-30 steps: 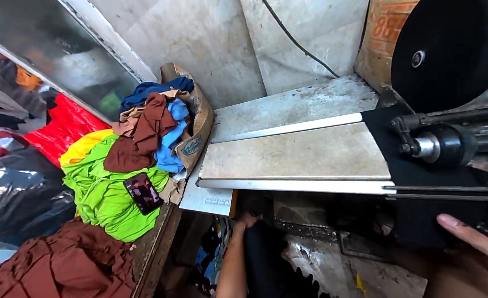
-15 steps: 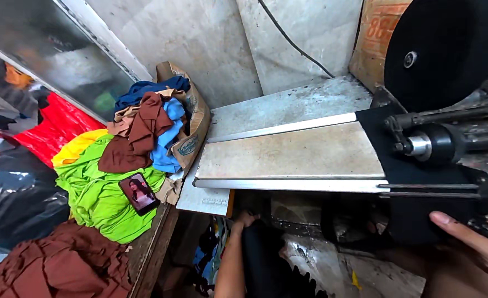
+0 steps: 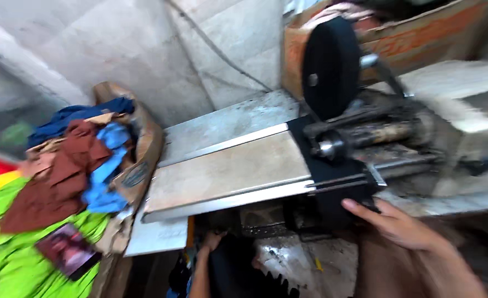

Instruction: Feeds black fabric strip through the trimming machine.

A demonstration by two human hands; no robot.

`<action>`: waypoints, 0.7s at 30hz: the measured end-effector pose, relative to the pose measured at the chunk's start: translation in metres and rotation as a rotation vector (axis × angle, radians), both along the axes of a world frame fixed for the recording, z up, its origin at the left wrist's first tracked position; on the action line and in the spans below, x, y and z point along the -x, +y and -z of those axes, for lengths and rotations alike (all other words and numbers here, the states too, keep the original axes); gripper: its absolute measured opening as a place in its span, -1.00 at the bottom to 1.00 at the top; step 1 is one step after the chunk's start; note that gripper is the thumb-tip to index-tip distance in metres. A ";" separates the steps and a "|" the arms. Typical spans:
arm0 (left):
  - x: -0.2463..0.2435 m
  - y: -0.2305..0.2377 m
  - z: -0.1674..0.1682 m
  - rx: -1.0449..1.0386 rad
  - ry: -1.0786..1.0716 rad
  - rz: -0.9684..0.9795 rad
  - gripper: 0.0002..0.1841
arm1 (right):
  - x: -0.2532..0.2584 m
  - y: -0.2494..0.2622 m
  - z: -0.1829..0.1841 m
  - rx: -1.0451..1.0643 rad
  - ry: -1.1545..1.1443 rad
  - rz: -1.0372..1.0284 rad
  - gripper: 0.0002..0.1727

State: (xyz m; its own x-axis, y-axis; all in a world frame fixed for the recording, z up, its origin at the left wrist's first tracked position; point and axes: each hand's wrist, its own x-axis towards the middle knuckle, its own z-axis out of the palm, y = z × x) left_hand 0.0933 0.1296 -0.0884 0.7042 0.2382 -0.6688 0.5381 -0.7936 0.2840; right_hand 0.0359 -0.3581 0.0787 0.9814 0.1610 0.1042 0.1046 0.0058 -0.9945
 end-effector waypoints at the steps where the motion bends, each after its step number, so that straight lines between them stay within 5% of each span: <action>1: 0.000 0.001 0.002 -0.003 -0.013 -0.003 -0.42 | 0.000 -0.002 -0.002 0.017 0.018 -0.019 -0.66; 13: 0.001 -0.007 -0.001 0.036 -0.025 -0.011 -0.40 | 0.004 -0.002 0.008 -0.093 0.046 -0.022 -0.58; 21: 0.002 0.000 -0.003 0.010 -0.004 -0.008 -0.34 | -0.005 0.002 -0.003 -0.260 0.094 -0.246 -0.70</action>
